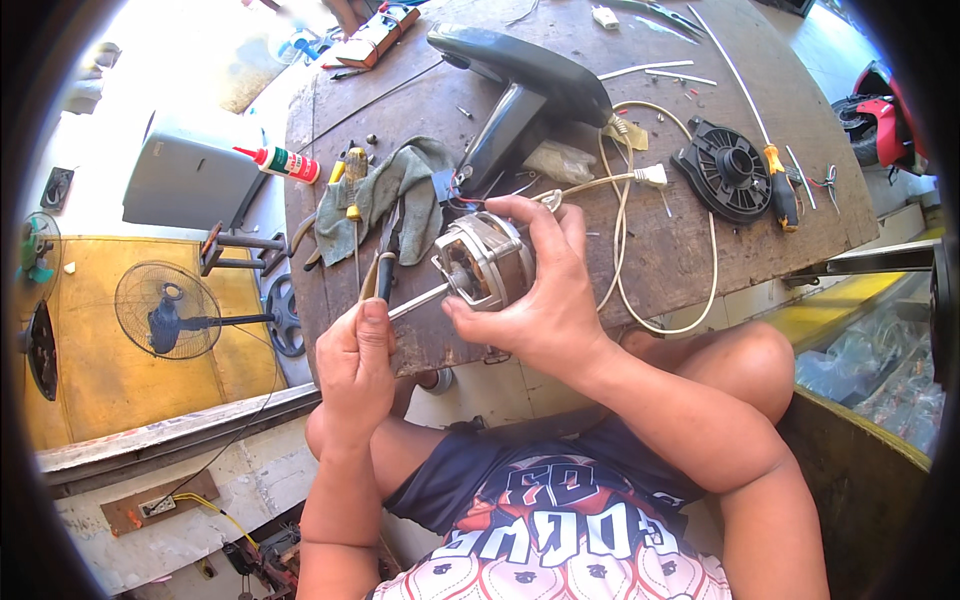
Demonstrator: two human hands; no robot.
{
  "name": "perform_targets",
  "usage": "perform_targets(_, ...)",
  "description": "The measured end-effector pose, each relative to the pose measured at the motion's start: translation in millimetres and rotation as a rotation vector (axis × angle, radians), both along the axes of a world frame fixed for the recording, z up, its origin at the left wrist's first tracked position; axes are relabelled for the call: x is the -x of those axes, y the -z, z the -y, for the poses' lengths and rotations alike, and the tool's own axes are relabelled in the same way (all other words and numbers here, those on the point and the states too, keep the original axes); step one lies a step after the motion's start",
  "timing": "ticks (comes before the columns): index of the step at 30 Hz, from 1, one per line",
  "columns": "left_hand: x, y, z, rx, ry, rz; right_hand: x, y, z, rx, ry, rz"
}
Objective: The person assembles a small electric motor by inserting a bearing into a housing, applying adhesive, and joining the stator and rotor halves. They then insert a shaft and tighten it with a wrench.
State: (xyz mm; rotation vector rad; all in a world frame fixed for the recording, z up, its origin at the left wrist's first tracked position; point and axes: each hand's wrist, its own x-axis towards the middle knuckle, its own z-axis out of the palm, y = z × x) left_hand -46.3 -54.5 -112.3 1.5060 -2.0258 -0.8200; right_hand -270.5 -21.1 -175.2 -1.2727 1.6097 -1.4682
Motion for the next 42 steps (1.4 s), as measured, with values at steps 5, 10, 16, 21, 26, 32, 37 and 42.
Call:
perform_targets(5, -5.4, 2.8, 1.6, 0.011, 0.003, -0.053, -2.7, 2.1, 1.5, 0.016, 0.002, 0.089)
perform_targets(10, -3.0, 2.9, 1.0, 0.119, 0.069, 0.016, -2.0, 0.8, -1.2, 0.003, 0.016, -0.01)
perform_targets(16, -8.9, -4.0, -8.6, 0.075, 0.017, -0.025, -4.0, 1.1, -1.3, -0.005, -0.005, 0.041)
perform_targets(21, -21.1, -4.9, -4.3, -0.08, 0.003, -0.042, -5.9, 2.8, -0.4, 0.002, 0.001, 0.04)
perform_targets(26, -15.9, 1.8, -5.5, 0.17, 0.101, 0.054, -4.6, 3.0, -0.3, 0.018, -0.005, 0.07)
perform_targets(32, -6.9, 7.6, -8.4, 0.336, 0.047, -0.008, -5.6, 1.7, -0.6, -0.008, -0.009, 0.094)
perform_targets(37, -19.4, 4.9, -5.3, -0.01, -0.018, -0.095, -5.2, 1.0, -0.6, 0.005, 0.026, -0.047)
perform_targets(42, -15.7, 7.7, -5.4, -0.022, -0.039, -0.043, -5.9, 0.4, -0.1, 0.008, 0.034, -0.056)
